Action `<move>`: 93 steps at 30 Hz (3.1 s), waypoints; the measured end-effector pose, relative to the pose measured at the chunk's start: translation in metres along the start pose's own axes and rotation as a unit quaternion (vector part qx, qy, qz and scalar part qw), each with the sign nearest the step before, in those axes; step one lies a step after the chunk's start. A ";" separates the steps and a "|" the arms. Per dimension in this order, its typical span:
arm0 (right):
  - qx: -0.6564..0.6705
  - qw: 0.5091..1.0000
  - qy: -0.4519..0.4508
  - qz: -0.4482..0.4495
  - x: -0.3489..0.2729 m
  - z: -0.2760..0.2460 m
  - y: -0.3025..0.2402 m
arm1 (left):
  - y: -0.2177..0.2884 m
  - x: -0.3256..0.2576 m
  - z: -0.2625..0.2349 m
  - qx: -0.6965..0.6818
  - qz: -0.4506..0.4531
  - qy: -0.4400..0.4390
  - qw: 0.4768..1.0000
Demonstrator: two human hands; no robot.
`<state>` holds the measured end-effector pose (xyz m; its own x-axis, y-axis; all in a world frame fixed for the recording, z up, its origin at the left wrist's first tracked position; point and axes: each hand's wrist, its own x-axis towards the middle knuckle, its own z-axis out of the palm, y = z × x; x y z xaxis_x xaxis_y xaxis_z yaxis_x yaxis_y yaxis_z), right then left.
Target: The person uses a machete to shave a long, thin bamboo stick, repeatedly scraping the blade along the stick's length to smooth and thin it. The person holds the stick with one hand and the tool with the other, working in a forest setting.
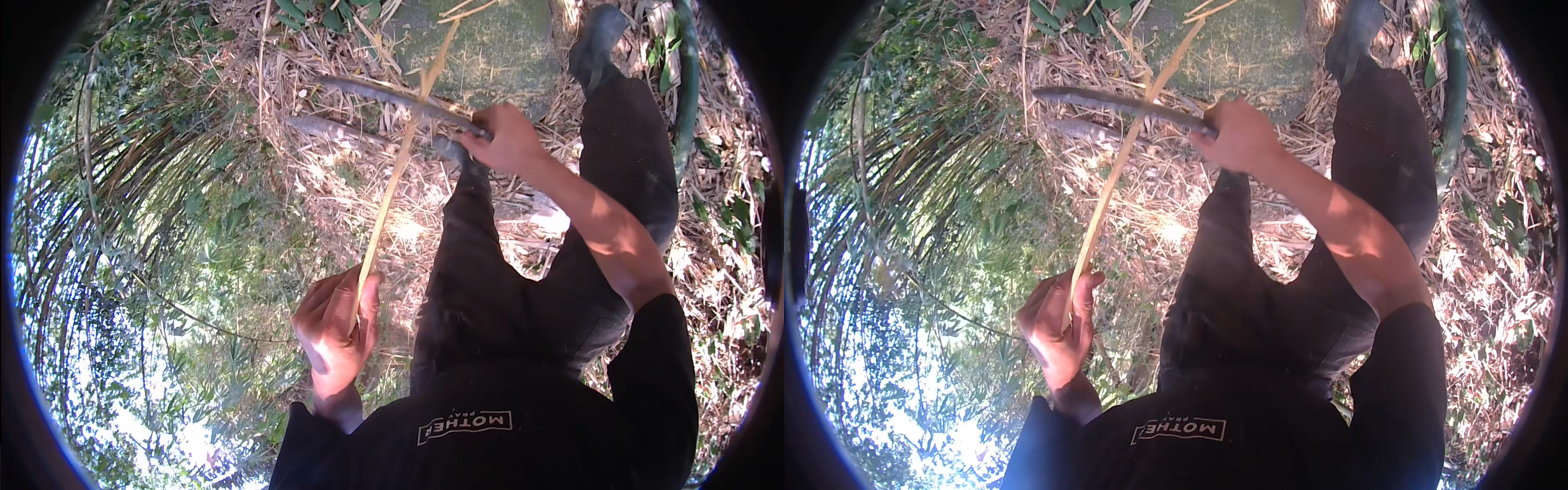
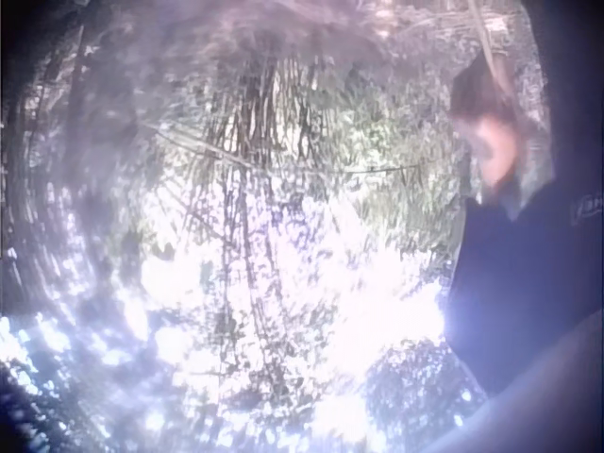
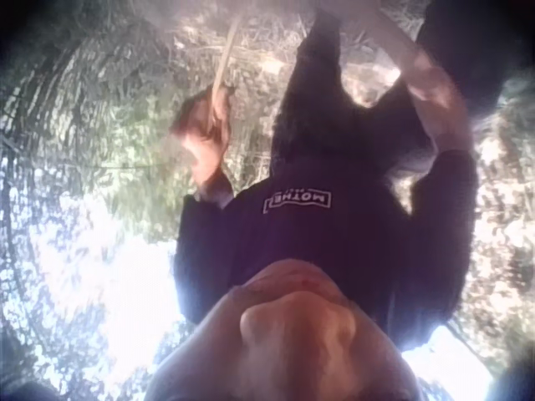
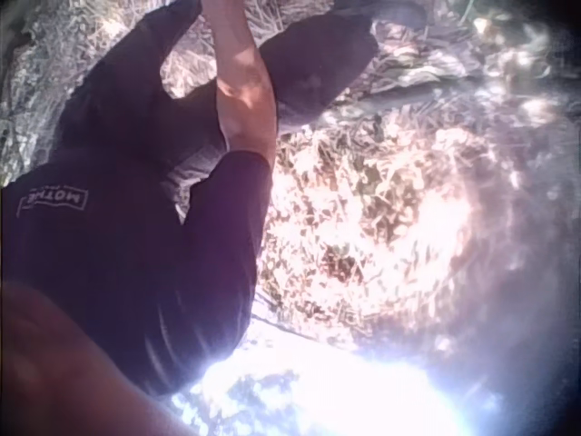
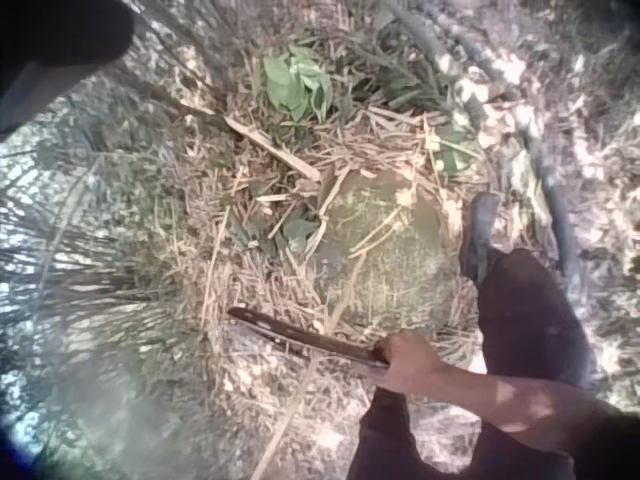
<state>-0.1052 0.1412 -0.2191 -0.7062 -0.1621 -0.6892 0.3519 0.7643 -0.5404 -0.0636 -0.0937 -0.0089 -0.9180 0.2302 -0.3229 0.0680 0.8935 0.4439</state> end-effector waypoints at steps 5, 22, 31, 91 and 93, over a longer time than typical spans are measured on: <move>-0.017 0.977 0.006 -0.211 -0.032 -0.013 -0.017 | 0.016 0.004 0.005 -0.022 0.028 0.013 0.999; 0.027 0.973 0.077 0.217 0.085 0.017 0.095 | 0.017 0.008 -0.001 -0.060 0.007 -0.033 0.998; 0.048 0.997 0.052 -0.023 0.025 -0.007 0.022 | 0.007 0.010 -0.003 -0.049 0.019 -0.007 0.999; -0.118 0.991 0.029 -0.051 0.083 -0.007 0.035 | -0.092 0.029 -0.013 -0.271 -0.012 0.068 0.960; -0.088 0.995 0.030 0.046 0.103 0.001 0.054 | -0.083 0.032 -0.014 -0.240 -0.050 0.074 0.967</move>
<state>-0.1580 0.1655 -0.3196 -0.7132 -0.0538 -0.6989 0.3073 0.8721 -0.3808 -0.1045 -0.1663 -0.0441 -0.9588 0.0626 -0.2771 -0.1807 0.6181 0.7651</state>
